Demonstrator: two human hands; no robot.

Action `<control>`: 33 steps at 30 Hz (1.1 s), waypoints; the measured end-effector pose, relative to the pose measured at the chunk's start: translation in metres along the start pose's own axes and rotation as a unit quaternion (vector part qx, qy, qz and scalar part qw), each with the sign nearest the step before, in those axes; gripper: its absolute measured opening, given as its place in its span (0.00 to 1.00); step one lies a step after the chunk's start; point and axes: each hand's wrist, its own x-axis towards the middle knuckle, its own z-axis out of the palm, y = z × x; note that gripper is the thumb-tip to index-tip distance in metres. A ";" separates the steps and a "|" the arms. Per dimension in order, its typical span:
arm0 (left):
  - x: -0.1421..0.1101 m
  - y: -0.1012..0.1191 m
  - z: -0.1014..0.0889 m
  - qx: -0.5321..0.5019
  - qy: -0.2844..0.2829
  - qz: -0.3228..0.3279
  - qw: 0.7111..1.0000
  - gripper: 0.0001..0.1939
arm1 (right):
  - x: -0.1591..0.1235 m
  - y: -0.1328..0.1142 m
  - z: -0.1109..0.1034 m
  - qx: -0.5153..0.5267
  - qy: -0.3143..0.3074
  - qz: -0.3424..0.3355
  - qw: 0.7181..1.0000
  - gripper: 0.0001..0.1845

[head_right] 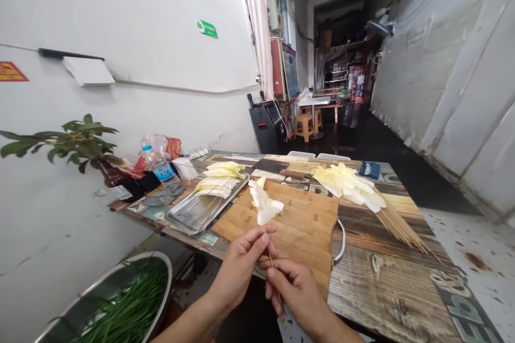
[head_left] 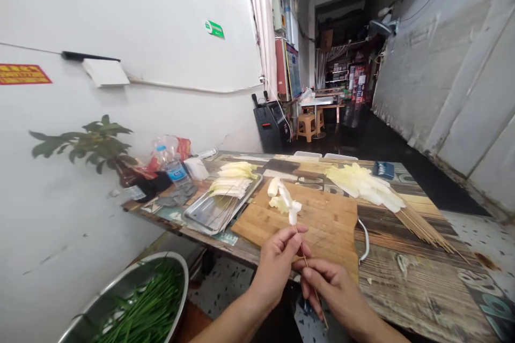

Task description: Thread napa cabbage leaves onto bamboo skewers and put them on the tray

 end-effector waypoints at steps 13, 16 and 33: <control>0.009 -0.004 0.030 -0.035 0.016 0.031 0.999 0.30 | -0.020 0.001 -0.014 -0.157 0.220 -0.139 0.953 0.19; 0.011 -0.006 0.035 -0.045 0.025 0.033 0.998 0.28 | -0.025 0.004 -0.024 -0.229 0.262 -0.187 0.919 0.17; 0.011 -0.008 0.015 -0.010 0.008 0.048 0.999 0.13 | 0.000 -0.006 -0.001 -0.256 0.192 -0.167 0.933 0.19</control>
